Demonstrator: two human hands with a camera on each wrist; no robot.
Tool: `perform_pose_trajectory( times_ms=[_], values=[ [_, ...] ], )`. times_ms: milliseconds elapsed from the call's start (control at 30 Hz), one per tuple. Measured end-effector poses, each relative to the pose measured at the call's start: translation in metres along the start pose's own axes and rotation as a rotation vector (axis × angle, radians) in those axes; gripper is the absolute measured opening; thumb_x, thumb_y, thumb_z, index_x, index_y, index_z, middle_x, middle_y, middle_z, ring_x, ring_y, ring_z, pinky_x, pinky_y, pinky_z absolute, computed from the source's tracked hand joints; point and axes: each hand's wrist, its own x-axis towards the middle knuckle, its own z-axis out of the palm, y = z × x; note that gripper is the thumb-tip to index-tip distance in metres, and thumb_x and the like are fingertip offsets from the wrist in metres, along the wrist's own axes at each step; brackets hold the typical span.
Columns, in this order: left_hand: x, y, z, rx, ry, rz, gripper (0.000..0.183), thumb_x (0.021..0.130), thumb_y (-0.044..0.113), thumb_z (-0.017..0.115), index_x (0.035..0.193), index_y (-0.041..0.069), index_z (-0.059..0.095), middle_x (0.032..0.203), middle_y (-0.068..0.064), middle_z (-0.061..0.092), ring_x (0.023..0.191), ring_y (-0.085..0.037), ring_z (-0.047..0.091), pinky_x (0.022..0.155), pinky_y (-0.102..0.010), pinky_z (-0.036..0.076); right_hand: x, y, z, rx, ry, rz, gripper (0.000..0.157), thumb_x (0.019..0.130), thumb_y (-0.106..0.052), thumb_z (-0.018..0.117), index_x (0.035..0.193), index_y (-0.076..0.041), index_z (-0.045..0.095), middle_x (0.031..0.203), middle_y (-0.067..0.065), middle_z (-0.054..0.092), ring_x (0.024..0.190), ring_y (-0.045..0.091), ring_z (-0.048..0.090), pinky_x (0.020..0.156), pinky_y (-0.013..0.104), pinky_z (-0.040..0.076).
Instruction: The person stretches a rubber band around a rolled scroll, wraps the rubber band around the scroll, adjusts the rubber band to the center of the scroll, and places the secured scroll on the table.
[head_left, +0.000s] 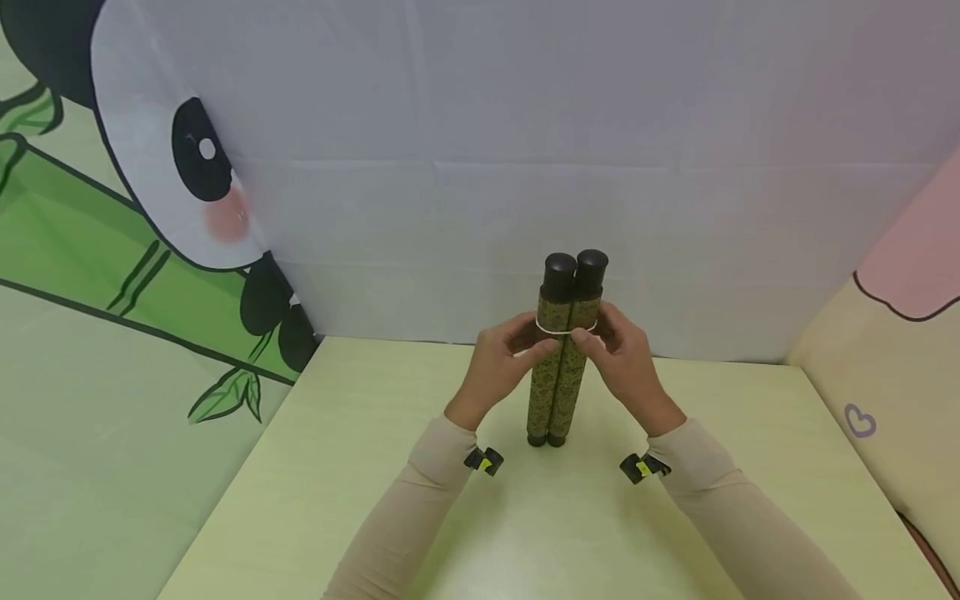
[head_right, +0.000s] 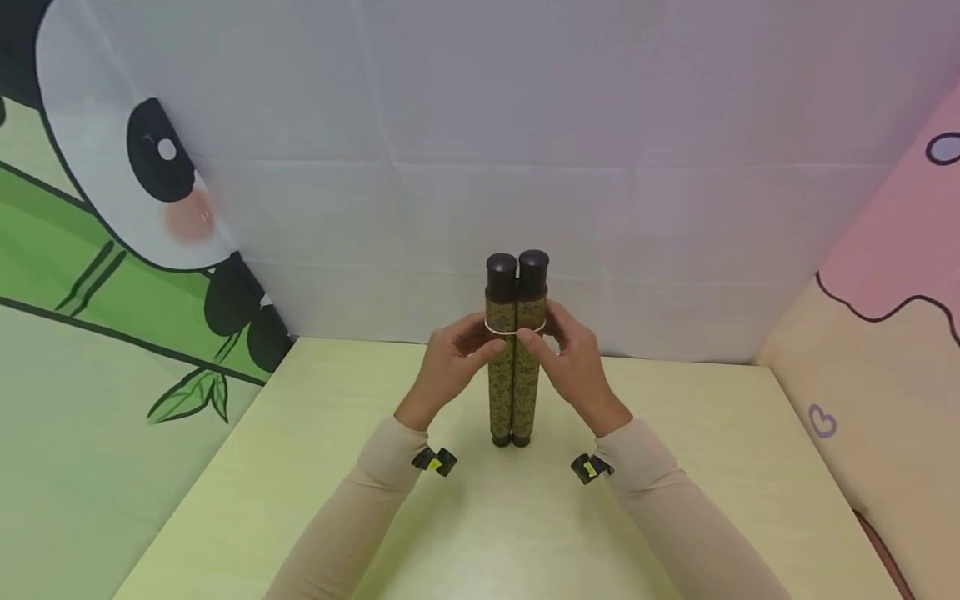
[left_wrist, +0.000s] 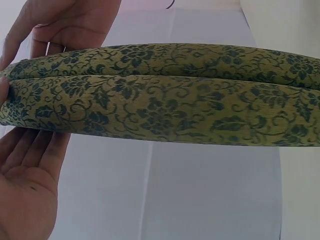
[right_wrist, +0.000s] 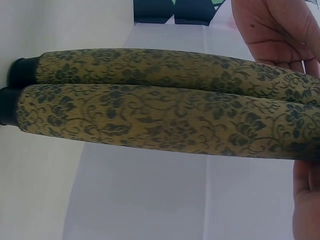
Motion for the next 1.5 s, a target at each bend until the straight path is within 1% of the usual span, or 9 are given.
perform_pose_trajectory(
  times_ms=[133,233,367,633,867,967,1133,1333,1500],
  values=[
    [0.01,0.008,0.0,0.028,0.024,0.047,0.047,0.094,0.012,0.075,0.139,0.005,0.06,0.121,-0.014,0.071,0.107,-0.02,0.07,0.091,-0.031,0.057,0.007,-0.003,-0.003,0.018,0.007,-0.047,0.042,0.103,-0.008,0.061,0.144,-0.003,0.053,0.122,0.015,0.062,0.107,0.013,0.062,0.083,0.023,0.051],
    [0.018,0.012,0.0,0.054,0.033,0.054,0.042,0.098,0.026,0.072,0.133,0.005,0.065,0.118,-0.012,0.072,0.105,-0.018,0.07,0.088,-0.03,0.058,0.01,-0.003,-0.005,-0.004,0.011,-0.059,0.043,0.101,-0.004,0.063,0.143,-0.001,0.054,0.121,0.015,0.063,0.107,0.01,0.063,0.086,0.022,0.051],
    [0.024,0.01,0.001,0.045,0.031,0.031,0.049,0.096,0.045,0.067,0.125,0.005,0.071,0.111,-0.01,0.074,0.096,-0.016,0.07,0.084,-0.031,0.058,0.01,0.001,-0.006,-0.034,0.008,-0.028,0.043,0.1,-0.002,0.064,0.143,-0.002,0.055,0.122,0.016,0.065,0.108,0.005,0.062,0.087,0.02,0.051],
    [0.022,-0.003,0.005,0.02,0.048,0.0,0.035,0.097,0.028,0.072,0.123,0.003,0.072,0.106,-0.011,0.075,0.09,-0.015,0.071,0.083,-0.032,0.059,0.01,0.012,-0.008,-0.05,-0.015,-0.015,0.041,0.103,-0.011,0.062,0.143,-0.007,0.056,0.119,0.013,0.066,0.103,0.007,0.064,0.081,0.02,0.052],
    [0.023,-0.013,0.008,0.082,0.053,0.017,0.065,0.091,0.058,0.064,0.124,0.002,0.072,0.107,-0.011,0.076,0.09,-0.014,0.073,0.083,-0.03,0.06,0.013,0.025,-0.011,-0.017,-0.032,-0.004,0.04,0.104,-0.016,0.062,0.142,-0.005,0.057,0.119,0.015,0.067,0.102,0.01,0.066,0.083,0.021,0.054],
    [0.024,-0.017,0.01,0.079,0.045,0.01,0.06,0.093,0.053,0.065,0.126,0.003,0.072,0.11,-0.011,0.075,0.094,-0.015,0.073,0.084,-0.03,0.059,0.014,0.032,-0.013,-0.022,-0.029,0.005,0.039,0.103,-0.013,0.062,0.141,-0.005,0.058,0.108,0.013,0.067,0.09,0.012,0.066,0.076,0.02,0.052],
    [0.026,-0.021,0.013,0.092,0.034,-0.004,0.048,0.096,0.04,0.069,0.127,0.004,0.071,0.113,-0.011,0.075,0.099,-0.016,0.073,0.087,-0.03,0.059,0.015,0.037,-0.014,-0.002,-0.017,-0.005,0.042,0.101,0.002,0.059,0.143,0.0,0.055,0.094,0.014,0.063,0.075,0.024,0.057,0.066,0.024,0.046],
    [0.025,-0.02,0.013,0.13,0.035,-0.017,0.065,0.094,0.059,0.059,0.128,0.004,0.07,0.111,-0.011,0.075,0.099,-0.017,0.073,0.087,-0.029,0.058,0.017,0.008,-0.015,0.006,-0.049,-0.008,0.041,0.104,-0.002,0.056,0.144,0.007,0.05,0.107,0.02,0.065,0.083,0.016,0.061,0.071,0.023,0.048],
    [0.029,-0.015,0.011,0.132,-0.006,-0.011,0.07,0.096,0.063,0.055,0.134,0.005,0.063,0.117,-0.009,0.072,0.104,-0.016,0.069,0.089,-0.028,0.057,0.021,0.025,-0.02,-0.001,-0.1,0.011,0.043,0.106,-0.013,0.055,0.147,-0.001,0.048,0.12,0.017,0.061,0.092,0.017,0.061,0.076,0.027,0.049]
  ],
)
